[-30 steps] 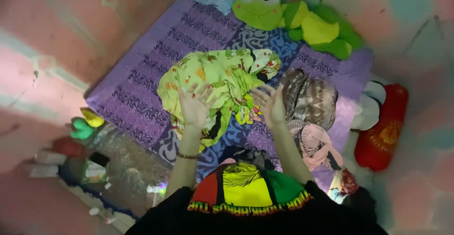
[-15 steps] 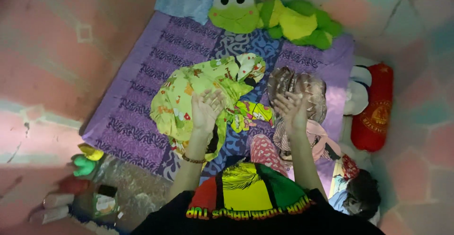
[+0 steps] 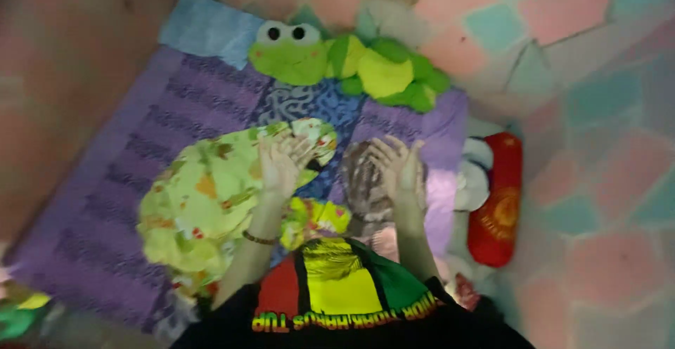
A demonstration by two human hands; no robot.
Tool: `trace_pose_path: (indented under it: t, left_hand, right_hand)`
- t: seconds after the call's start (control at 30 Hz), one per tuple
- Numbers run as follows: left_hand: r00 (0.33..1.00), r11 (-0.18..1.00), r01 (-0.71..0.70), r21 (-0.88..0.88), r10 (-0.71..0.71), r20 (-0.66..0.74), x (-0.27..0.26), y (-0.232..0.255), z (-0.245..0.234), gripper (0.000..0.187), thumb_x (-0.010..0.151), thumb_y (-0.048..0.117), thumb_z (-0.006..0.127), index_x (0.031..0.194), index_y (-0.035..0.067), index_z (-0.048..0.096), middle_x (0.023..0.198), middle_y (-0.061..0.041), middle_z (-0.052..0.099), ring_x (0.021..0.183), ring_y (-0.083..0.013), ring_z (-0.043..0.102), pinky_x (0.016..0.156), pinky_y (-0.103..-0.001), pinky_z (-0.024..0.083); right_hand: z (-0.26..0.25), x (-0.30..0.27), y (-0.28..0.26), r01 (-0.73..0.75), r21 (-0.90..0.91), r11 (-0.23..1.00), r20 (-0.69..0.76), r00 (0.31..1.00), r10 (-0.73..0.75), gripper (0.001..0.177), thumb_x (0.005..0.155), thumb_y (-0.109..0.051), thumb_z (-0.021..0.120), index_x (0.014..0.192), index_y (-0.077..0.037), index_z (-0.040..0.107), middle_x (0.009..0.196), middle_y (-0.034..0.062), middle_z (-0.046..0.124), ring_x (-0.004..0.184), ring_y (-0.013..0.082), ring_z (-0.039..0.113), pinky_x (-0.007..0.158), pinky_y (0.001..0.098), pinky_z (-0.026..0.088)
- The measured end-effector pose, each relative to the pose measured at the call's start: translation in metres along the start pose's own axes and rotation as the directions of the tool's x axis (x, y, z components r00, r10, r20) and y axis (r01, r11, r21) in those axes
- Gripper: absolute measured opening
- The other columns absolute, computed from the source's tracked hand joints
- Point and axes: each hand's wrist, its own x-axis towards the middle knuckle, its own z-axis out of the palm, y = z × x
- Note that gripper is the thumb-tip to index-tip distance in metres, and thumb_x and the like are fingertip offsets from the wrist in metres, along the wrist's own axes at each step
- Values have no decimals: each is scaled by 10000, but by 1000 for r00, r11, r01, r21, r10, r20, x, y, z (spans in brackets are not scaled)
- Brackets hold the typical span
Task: The person tidies a bedroom by picking up various items of clothing and bedding from a bed and the floor. They move these items to a pile on the floor near the doorway. The person also briefly opens a window.
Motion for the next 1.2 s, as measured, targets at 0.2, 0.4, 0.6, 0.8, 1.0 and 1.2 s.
trace_pose_path:
  t: [0.2, 0.4, 0.6, 0.8, 1.0, 1.2]
  left_hand:
    - [998, 982, -12, 190, 1, 55, 131, -47, 129, 766, 981, 720, 329, 1401, 87, 423, 1434, -223, 553, 1311, -353, 551, 1132, -523, 430]
    - [1000, 965, -3, 263, 0, 10, 203, -77, 155, 751, 984, 703, 308, 1386, 80, 423, 1442, -242, 550, 1327, -368, 549, 1147, -520, 420]
    - [992, 973, 60, 222, -33, -122, 295, -89, 142, 752, 999, 697, 290, 1368, 57, 433, 1423, -238, 563, 1300, -357, 555, 1121, -513, 427]
    - [991, 971, 130, 201, -118, -68, 447, -105, 117, 683, 1011, 643, 345, 1392, 81, 424, 1432, -208, 553, 1301, -333, 552, 1124, -496, 429]
    - [986, 981, 75, 181, -100, 133, 694, -82, 97, 659, 1007, 625, 390, 1468, 154, 392, 1514, -101, 504, 1333, -310, 527, 1121, -490, 426]
    - [922, 954, -243, 178, 170, 347, 924, 21, 145, 605, 1021, 543, 526, 1486, 163, 454, 1546, -88, 473, 1340, -300, 523, 1131, -491, 426]
  right_hand:
    - [-40, 118, -113, 97, 18, 995, 90, 991, -98, 946, 923, -814, 300, 1363, 5, 475, 1426, 308, 561, 1261, 398, 584, 1082, 519, 454]
    - [-66, 205, -155, 100, 94, 991, 52, 993, -105, 923, 933, -797, 312, 1367, -3, 488, 1401, 276, 580, 1262, 368, 587, 1098, 498, 450]
    - [-80, 272, -168, 76, 64, 995, 7, 997, -77, 943, 928, -804, 284, 1360, 8, 494, 1406, 271, 595, 1272, 374, 578, 1086, 495, 435]
    - [-88, 358, -190, 104, 8, 995, -44, 994, -104, 959, 926, -803, 247, 1381, 6, 487, 1403, 253, 605, 1287, 365, 582, 1093, 486, 419]
    - [-84, 507, -210, 277, -73, 958, -59, 958, -282, 824, 1017, -681, 283, 1425, 9, 473, 1423, 241, 587, 1288, 364, 565, 1103, 496, 431]
    - [18, 728, -244, 362, -115, 925, 25, 932, -361, 849, 1014, -702, 215, 1389, 19, 461, 1389, 263, 603, 1236, 356, 601, 1062, 488, 475]
